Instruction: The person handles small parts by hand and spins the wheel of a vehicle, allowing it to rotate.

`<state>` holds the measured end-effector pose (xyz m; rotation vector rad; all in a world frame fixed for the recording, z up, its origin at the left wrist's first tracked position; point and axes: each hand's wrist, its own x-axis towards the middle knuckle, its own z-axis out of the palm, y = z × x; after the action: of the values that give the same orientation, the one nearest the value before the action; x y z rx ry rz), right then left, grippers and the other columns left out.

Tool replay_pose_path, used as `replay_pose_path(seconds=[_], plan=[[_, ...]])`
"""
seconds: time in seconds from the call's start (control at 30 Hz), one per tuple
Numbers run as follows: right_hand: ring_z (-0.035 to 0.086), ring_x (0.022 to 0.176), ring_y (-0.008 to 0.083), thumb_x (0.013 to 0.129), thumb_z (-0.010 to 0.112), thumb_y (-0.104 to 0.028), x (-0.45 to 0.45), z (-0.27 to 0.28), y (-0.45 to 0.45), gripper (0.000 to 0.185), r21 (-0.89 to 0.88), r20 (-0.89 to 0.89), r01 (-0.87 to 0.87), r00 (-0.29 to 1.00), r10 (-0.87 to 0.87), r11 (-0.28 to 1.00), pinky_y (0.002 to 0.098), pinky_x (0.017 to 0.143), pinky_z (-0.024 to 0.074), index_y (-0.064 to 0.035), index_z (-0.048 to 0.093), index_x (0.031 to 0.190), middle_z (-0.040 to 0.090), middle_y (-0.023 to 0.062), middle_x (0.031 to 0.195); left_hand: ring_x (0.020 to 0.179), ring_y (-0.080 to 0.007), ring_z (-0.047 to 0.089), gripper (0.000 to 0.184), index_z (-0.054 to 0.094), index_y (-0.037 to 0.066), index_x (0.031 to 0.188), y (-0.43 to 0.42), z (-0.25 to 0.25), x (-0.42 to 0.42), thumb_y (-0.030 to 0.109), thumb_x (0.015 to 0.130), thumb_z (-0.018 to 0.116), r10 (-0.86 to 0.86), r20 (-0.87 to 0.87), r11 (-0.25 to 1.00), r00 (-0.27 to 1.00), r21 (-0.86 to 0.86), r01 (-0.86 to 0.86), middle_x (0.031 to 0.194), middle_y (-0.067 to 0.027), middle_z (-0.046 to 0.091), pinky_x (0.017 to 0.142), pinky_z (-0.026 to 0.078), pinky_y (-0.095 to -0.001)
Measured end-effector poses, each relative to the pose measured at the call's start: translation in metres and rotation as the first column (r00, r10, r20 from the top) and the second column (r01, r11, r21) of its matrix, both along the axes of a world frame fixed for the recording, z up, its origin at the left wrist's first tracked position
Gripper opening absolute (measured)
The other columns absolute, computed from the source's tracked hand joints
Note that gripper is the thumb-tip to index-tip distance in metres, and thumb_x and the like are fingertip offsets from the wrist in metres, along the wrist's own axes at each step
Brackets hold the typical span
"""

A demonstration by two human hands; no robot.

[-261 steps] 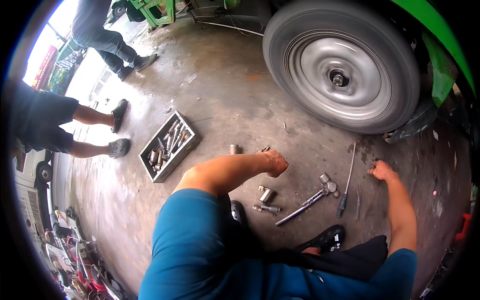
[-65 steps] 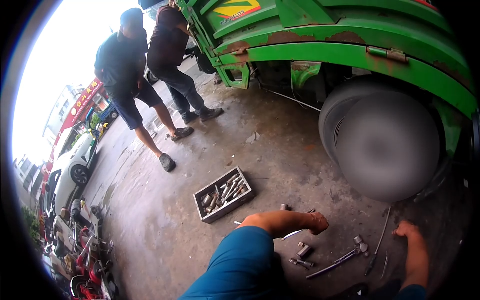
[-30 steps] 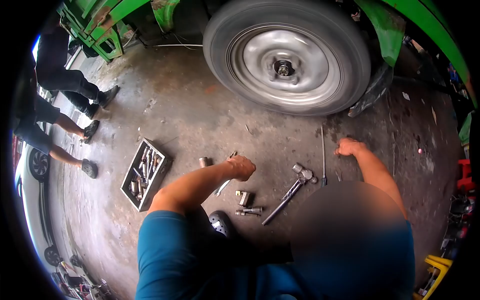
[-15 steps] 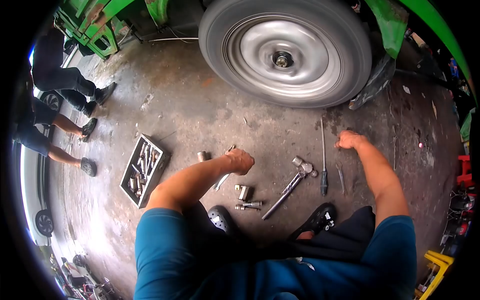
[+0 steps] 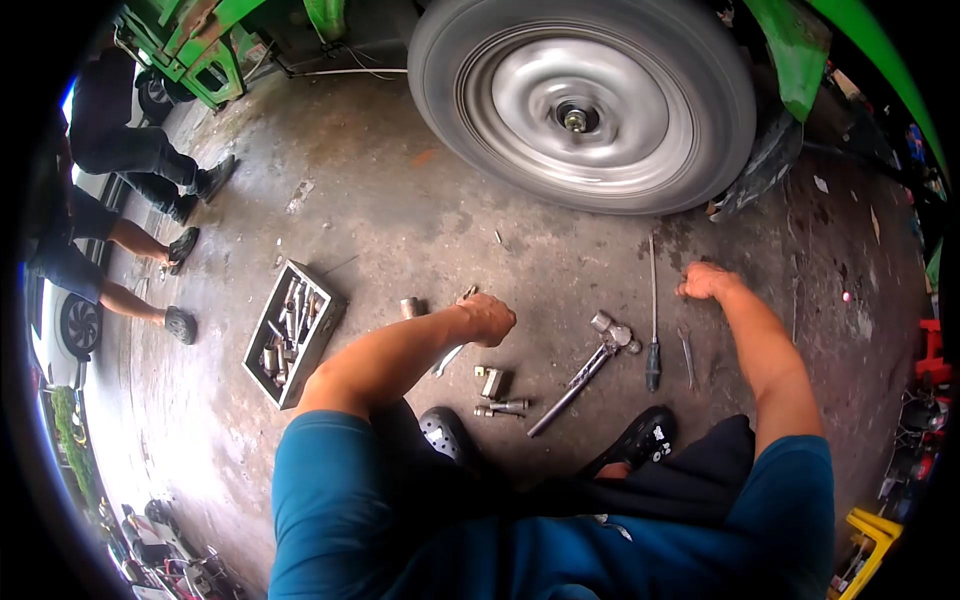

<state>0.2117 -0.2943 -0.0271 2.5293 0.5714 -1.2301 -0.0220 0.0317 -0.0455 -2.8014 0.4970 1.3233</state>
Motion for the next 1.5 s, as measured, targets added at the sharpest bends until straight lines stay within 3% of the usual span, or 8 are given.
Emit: replay_pose_path(seconds=[0.33,0.47,0.73,1.13,1.33,1.5], plan=[[0.049,0.125,0.0319,0.081,0.065,-0.042,0.004,-0.013,-0.006,0.058,0.015,0.041,0.029,0.999,-0.03,0.999,0.0399,0.103,0.04,-0.006,0.058,0.126,0.055,0.016,0.132,0.103,-0.0333,0.063,0.028,0.064,0.007,0.107,0.003,-0.008,-0.001,0.007,0.082,0.054,-0.012,0.022,1.0,1.0,-0.022,0.012,0.105,-0.016,0.067,0.084,0.051,-0.0418],[0.049,0.126,0.0314,0.081,0.066,-0.042,0.008,-0.021,-0.009,0.059,0.018,0.024,0.009,1.0,-0.009,1.0,0.0395,0.104,0.0391,-0.0056,0.057,0.127,0.054,0.0157,0.133,0.106,-0.0334,0.063,0.03,0.064,0.003,0.109,0.001,0.0,0.001,0.008,0.081,0.056,0.0,-0.005,1.0,1.0,-0.014,0.0,0.109,-0.0178,0.066,0.086,0.051,-0.0407],[0.044,0.13,0.0289,0.081,0.066,-0.041,-0.003,0.005,0.004,0.063,-0.021,-0.004,0.043,0.999,-0.044,0.999,0.0392,0.107,0.036,-0.0077,0.053,0.133,0.048,0.0146,0.139,0.104,-0.0326,0.064,0.028,0.065,0.002,0.106,0.003,-0.009,0.001,0.009,0.081,0.056,-0.013,0.011,1.0,1.0,-0.014,0.013,0.107,-0.0173,0.067,0.084,0.052,-0.0399],[0.046,0.129,0.0295,0.081,0.065,-0.042,0.002,-0.012,-0.006,0.062,0.002,0.017,-0.006,1.0,0.006,1.0,0.0387,0.106,0.0369,-0.0066,0.055,0.13,0.05,0.0147,0.137,0.105,-0.0323,0.062,0.027,0.063,0.007,0.107,0.003,-0.012,-0.001,0.008,0.083,0.052,-0.02,0.019,1.0,1.0,-0.019,0.02,0.106,-0.0156,0.066,0.086,0.051,-0.0408],[0.045,0.129,0.0292,0.081,0.065,-0.042,0.003,-0.011,-0.005,0.061,-0.019,-0.004,0.026,1.0,-0.026,0.999,0.0389,0.106,0.0365,-0.0067,0.055,0.13,0.05,0.0146,0.138,0.104,-0.0332,0.064,0.029,0.064,0.001,0.108,0.003,-0.007,0.001,0.008,0.081,0.056,0.008,-0.012,1.0,1.0,-0.026,-0.008,0.108,-0.0189,0.066,0.084,0.052,-0.04],[0.046,0.128,0.0298,0.082,0.064,-0.042,0.002,-0.01,-0.004,0.06,-0.01,-0.006,0.004,1.0,-0.004,1.0,0.039,0.106,0.0365,-0.0059,0.055,0.129,0.051,0.0149,0.137,0.106,-0.0331,0.062,0.028,0.063,0.005,0.108,0.003,-0.006,0.0,0.007,0.083,0.053,0.013,-0.007,1.0,1.0,-0.018,-0.013,0.109,-0.0172,0.066,0.087,0.051,-0.041]])
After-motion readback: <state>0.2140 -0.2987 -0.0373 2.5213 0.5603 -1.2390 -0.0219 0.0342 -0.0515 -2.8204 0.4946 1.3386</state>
